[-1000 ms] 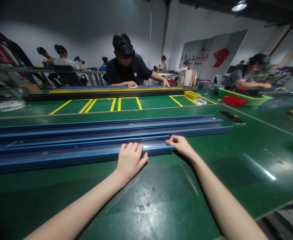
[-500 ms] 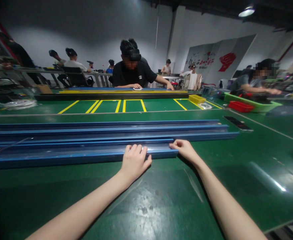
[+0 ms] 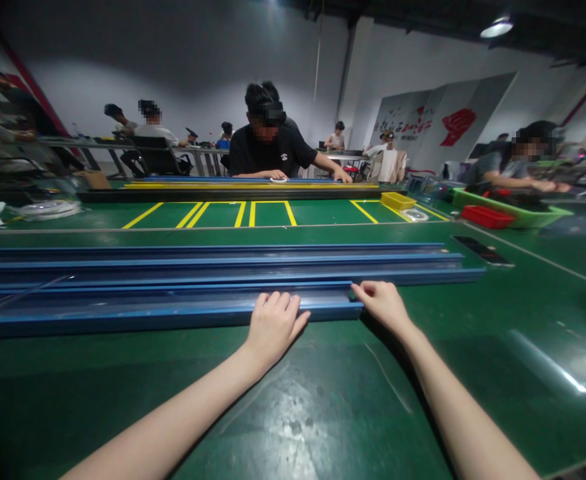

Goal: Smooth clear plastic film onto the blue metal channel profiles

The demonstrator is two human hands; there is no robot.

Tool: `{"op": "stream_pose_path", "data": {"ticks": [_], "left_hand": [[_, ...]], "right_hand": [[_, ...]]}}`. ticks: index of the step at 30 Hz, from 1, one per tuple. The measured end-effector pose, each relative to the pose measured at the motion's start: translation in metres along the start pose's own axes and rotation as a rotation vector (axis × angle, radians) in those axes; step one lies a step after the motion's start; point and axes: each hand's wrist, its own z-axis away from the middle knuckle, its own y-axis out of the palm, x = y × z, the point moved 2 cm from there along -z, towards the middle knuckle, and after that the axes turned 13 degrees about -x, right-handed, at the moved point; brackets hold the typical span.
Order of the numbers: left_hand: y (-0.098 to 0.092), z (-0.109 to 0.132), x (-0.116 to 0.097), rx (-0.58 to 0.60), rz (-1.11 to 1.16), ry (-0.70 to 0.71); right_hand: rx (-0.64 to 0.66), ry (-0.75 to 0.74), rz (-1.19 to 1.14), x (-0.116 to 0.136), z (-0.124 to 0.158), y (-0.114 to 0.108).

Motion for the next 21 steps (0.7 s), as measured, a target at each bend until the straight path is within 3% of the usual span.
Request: {"op": "stream_pose_path", "data": {"ticks": [9,12,17,21], "left_hand": [[-0.001,0.001,0.000,-0.004,0.014,0.011],[-0.001,0.000,0.000,-0.005,0.019,0.011],[-0.002,-0.001,0.000,0.008,0.030,0.014],[-0.002,-0.001,0.000,0.014,0.026,0.014]], "right_hand": [[-0.327,0.068,-0.117,0.016,0.005,-0.017],[-0.389,-0.054,-0.060,0.026,0.012,-0.015],[-0.383,-0.350,0.081,0.056,0.026,0.002],[-0.386,-0.390,0.100,0.066,0.028,0.013]]}}
